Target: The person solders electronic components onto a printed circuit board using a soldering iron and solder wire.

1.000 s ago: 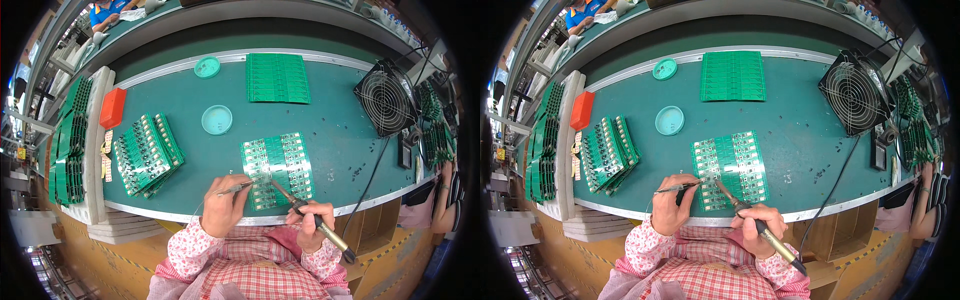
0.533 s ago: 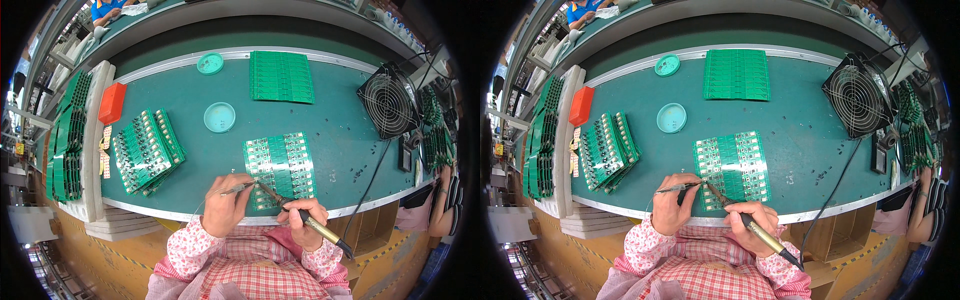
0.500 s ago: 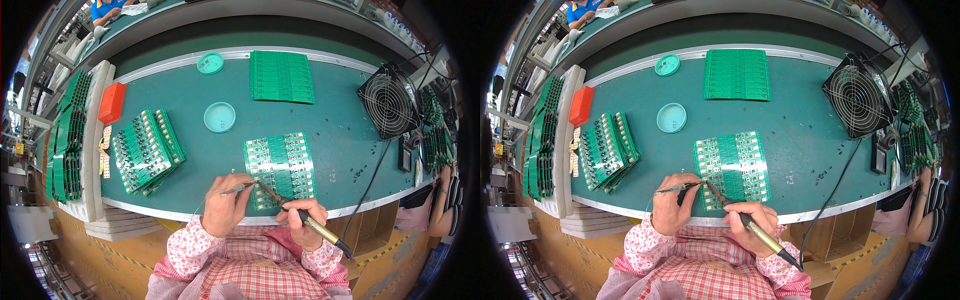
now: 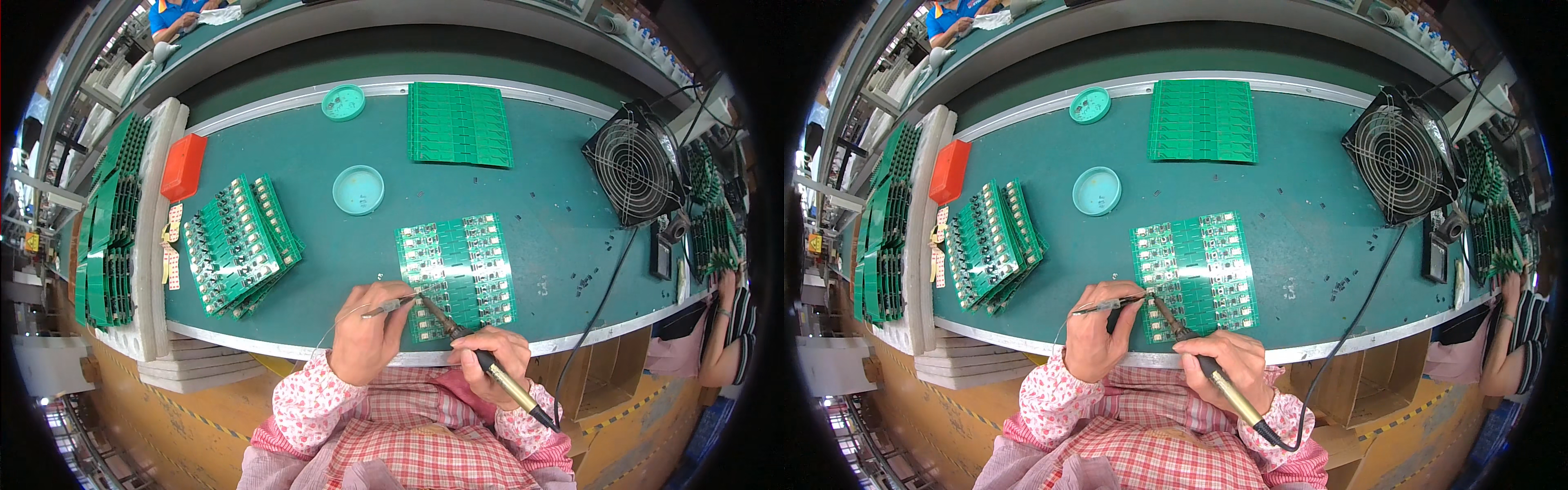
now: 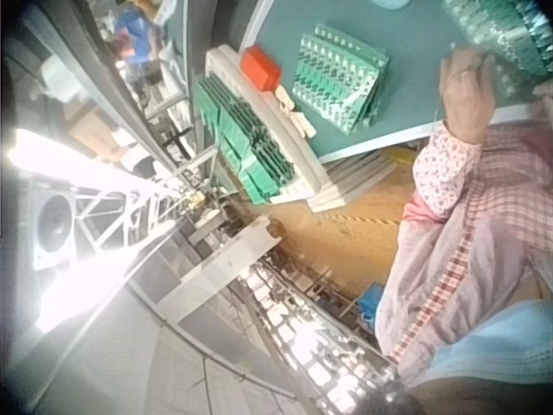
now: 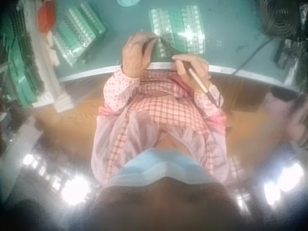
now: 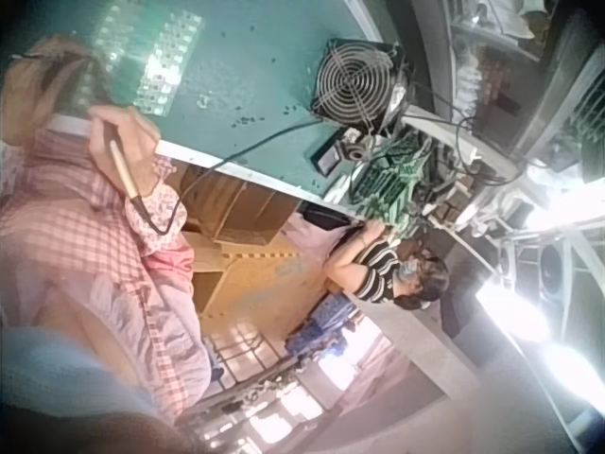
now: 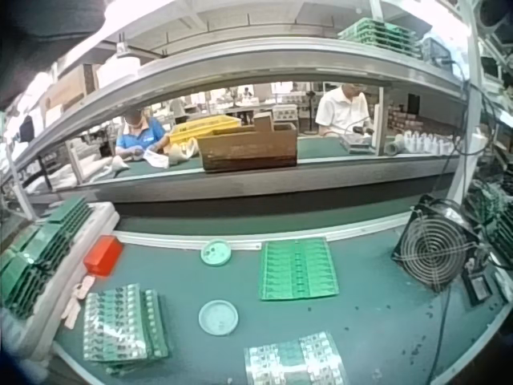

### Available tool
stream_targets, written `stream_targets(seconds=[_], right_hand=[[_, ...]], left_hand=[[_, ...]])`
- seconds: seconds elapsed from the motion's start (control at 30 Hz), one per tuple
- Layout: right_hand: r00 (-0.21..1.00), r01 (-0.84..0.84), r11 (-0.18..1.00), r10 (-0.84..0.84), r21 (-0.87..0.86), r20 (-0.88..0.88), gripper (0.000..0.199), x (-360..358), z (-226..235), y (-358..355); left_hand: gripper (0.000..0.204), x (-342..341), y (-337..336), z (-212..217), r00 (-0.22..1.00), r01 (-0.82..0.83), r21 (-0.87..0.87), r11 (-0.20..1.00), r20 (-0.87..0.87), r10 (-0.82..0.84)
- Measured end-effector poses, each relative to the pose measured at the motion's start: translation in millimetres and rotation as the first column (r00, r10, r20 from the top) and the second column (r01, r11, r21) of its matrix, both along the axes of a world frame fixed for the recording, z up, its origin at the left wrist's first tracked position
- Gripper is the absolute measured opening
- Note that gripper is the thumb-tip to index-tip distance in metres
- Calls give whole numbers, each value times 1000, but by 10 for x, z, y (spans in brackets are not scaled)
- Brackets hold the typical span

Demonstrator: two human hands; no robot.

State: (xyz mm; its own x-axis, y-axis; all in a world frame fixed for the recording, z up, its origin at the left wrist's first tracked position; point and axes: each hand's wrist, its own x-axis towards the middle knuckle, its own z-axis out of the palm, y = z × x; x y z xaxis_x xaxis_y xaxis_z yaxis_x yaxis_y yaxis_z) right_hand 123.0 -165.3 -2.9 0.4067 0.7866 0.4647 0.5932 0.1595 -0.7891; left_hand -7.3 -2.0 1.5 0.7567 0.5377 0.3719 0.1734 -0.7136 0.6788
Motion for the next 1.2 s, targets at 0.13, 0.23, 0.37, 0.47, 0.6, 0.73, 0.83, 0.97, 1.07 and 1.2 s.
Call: stream_targets(seconds=[0.13,0.23,0.37,0.47,0.6,0.73,0.83,0.97,1.07,1.2], right_hand=[[979,132,990,-123,46,-160,8,-38,-40,-70],[941,210,978,-200,8,-273,7,-82,-80,-129],[919,243,970,-234,-11,-318,10,-109,-108,-151],[914,265,964,-255,-11,-316,10,-124,-141,-170],[908,277,961,-257,14,-332,11,-131,-140,-148],[904,278,961,-257,13,-343,12,-138,-122,-141],[900,305,951,-276,38,-337,11,-141,-141,-141],[912,293,956,-269,33,-309,11,-132,-149,-144],[916,291,956,-270,28,-297,10,-134,-155,-152],[905,293,956,-272,14,-328,10,-150,-152,-153]], left_hand=[[21,0,1,12,1000,6,-4,1000,-2,-6],[21,3,-3,16,1000,5,-3,1000,1,-5],[21,-1,-11,20,1000,0,3,1000,-14,0],[21,-2,-15,26,1000,1,-13,1000,-15,-1],[19,-70,-16,52,999,-40,-72,997,-2,40],[15,-206,99,55,985,-170,-79,982,21,172],[13,-288,166,52,977,-214,-70,974,-13,214],[14,-328,167,32,974,-227,-91,970,-40,224],[15,-318,146,40,979,-202,-85,976,-52,198],[16,-313,156,7,983,-181,-39,983,-40,180]])
